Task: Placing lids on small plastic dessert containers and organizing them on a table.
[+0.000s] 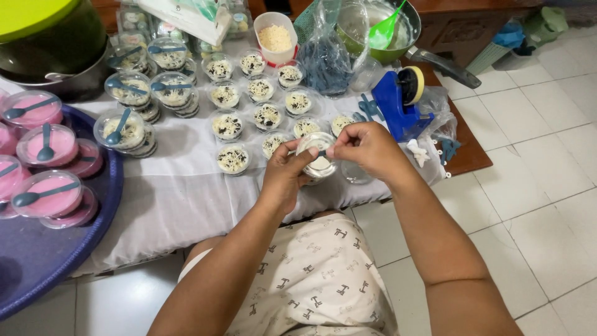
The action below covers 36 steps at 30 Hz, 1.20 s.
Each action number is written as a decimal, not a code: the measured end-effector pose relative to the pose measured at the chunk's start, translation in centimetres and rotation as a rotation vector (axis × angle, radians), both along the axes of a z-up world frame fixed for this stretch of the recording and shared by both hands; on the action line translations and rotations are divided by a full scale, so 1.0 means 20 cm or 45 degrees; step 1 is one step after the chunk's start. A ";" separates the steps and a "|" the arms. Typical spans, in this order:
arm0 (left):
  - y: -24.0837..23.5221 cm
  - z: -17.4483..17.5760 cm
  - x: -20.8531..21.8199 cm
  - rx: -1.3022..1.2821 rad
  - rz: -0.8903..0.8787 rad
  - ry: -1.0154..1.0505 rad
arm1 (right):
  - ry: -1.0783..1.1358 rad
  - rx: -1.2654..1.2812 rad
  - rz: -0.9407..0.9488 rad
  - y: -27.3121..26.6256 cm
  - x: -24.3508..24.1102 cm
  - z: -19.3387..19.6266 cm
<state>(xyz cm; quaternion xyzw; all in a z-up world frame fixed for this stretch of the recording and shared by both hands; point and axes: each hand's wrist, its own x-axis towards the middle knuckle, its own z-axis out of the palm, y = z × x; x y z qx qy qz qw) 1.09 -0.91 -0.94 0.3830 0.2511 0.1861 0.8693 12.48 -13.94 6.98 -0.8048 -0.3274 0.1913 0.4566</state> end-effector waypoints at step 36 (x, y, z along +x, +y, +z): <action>-0.01 0.04 -0.04 0.044 -0.008 0.066 | 0.576 0.645 -0.801 -0.62 0.93 -0.39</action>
